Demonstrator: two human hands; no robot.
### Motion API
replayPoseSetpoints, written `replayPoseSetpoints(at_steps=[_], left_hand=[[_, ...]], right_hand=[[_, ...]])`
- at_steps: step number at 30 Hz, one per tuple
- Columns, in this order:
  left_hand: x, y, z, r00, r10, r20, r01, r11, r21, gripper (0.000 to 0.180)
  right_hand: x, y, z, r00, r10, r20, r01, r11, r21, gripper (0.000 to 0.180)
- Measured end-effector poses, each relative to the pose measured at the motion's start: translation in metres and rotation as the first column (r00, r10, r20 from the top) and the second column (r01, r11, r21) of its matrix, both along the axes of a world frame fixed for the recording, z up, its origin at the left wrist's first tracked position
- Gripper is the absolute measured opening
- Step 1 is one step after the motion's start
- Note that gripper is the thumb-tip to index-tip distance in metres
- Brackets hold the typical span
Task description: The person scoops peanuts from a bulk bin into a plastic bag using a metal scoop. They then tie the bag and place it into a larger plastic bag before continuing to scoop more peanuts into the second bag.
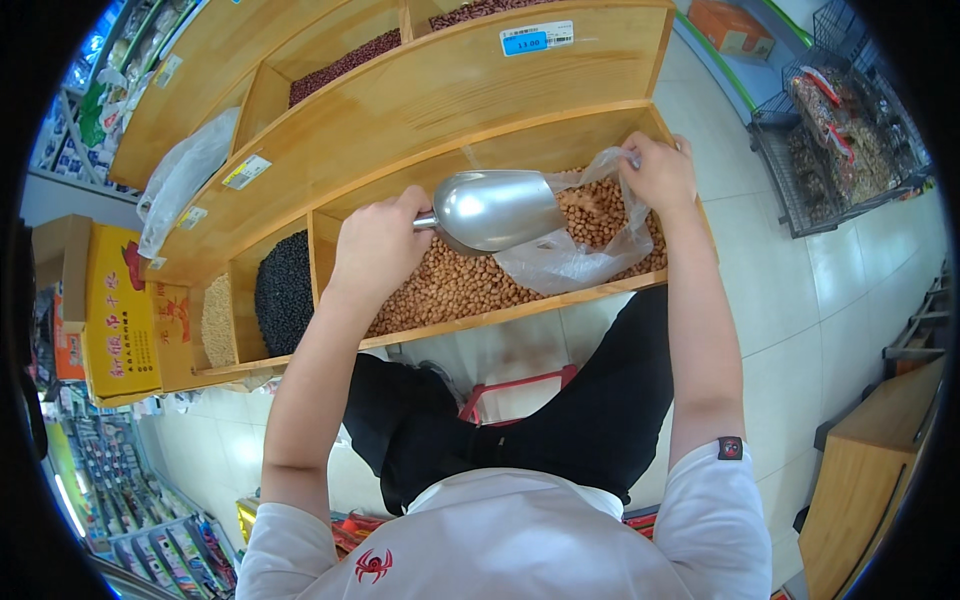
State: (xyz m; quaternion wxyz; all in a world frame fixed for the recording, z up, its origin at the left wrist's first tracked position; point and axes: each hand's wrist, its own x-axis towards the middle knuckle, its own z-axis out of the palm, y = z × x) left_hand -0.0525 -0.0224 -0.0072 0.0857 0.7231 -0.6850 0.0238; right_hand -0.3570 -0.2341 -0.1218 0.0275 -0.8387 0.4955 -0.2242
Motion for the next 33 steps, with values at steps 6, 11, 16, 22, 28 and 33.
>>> replayPoseSetpoints(at_steps=[6, 11, 16, 22, 28, 33], left_hand=[[0.034, 0.021, 0.009, 0.972, 0.194, -0.135, -0.179, 0.977, 0.112, 0.025], [0.079, 0.051, -0.011, 0.939, 0.326, -0.109, -0.300, 0.932, 0.201, 0.028], [0.103, 0.071, -0.049, 0.952, 0.304, 0.037, -0.286, 0.841, 0.459, 0.033], [0.105, 0.075, -0.079, 0.957, 0.288, -0.022, -0.237, 0.826, 0.512, 0.036], [0.111, 0.068, -0.116, 0.925, 0.321, -0.203, -0.173, 0.831, 0.528, 0.040], [0.117, 0.058, -0.141, 0.850, 0.401, -0.341, -0.154, 0.809, 0.568, 0.041]], right_hand=[[0.000, 0.000, -0.002, 1.000, 0.005, 0.003, -0.005, 1.000, 0.006, 0.012], [0.000, -0.002, -0.005, 1.000, -0.001, 0.003, 0.001, 1.000, 0.003, 0.013], [0.003, 0.000, 0.001, 0.999, -0.009, -0.047, 0.011, 0.999, 0.036, 0.014], [0.002, -0.001, 0.000, 0.998, -0.016, -0.064, 0.018, 0.999, 0.031, 0.015], [0.003, -0.001, -0.001, 0.997, -0.021, -0.073, 0.024, 0.999, 0.038, 0.015], [0.001, -0.003, -0.004, 0.997, -0.022, -0.073, 0.025, 0.999, 0.044, 0.016]])
